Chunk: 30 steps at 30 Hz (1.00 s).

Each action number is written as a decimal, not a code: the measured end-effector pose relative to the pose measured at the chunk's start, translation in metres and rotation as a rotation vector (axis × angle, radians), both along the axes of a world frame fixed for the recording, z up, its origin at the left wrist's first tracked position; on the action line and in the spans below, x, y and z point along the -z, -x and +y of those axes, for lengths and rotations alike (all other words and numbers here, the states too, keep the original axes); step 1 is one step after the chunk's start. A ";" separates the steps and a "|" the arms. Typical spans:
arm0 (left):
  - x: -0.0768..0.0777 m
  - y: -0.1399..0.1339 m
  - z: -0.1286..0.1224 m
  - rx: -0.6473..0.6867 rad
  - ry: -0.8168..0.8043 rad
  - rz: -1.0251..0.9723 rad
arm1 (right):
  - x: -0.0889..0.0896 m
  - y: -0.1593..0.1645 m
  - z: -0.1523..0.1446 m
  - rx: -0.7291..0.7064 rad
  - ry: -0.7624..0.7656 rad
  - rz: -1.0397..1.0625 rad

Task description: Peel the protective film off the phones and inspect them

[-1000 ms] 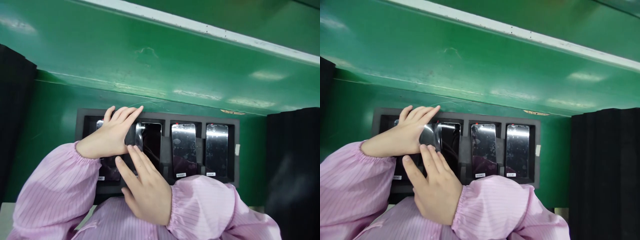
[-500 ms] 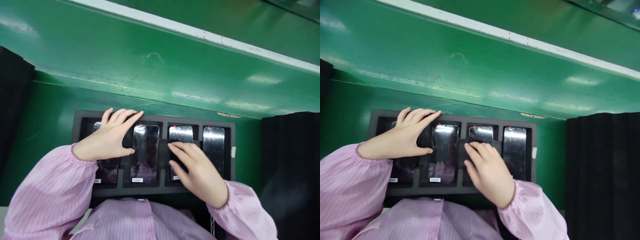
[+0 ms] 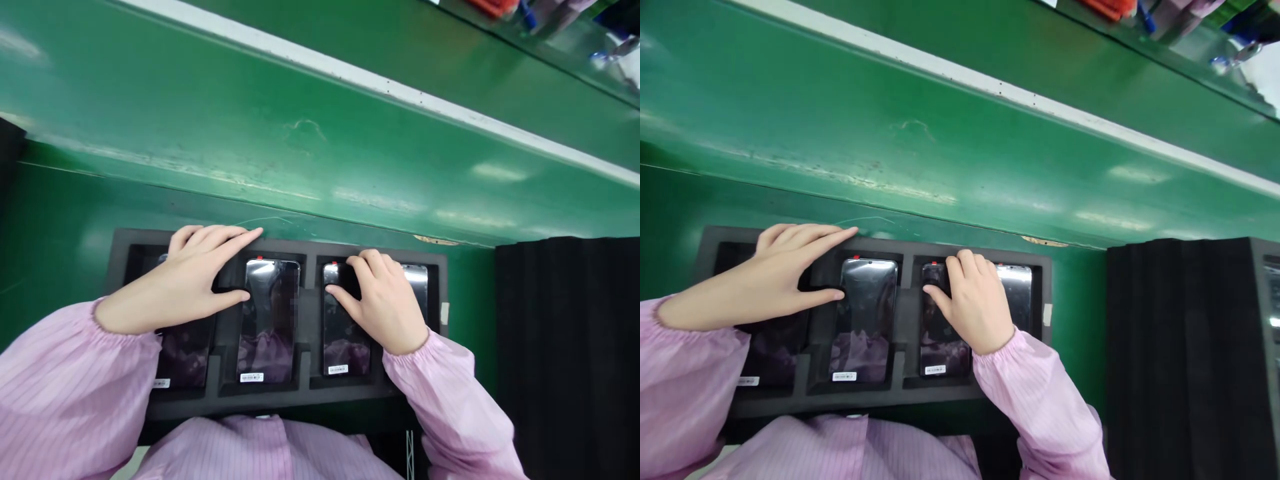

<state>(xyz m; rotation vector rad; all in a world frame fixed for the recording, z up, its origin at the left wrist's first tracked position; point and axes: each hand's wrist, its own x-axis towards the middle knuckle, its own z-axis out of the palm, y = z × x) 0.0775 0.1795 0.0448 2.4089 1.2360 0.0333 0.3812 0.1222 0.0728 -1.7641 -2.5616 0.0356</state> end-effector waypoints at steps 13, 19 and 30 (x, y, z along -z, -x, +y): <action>-0.009 -0.006 -0.001 -0.003 0.040 -0.025 | 0.004 -0.007 0.008 -0.057 0.016 0.222; -0.007 -0.005 -0.001 0.005 0.017 -0.006 | -0.003 -0.014 0.011 -0.083 0.023 0.303; -0.003 -0.004 -0.001 -0.005 -0.030 0.022 | 0.004 -0.027 0.012 -0.073 0.080 0.463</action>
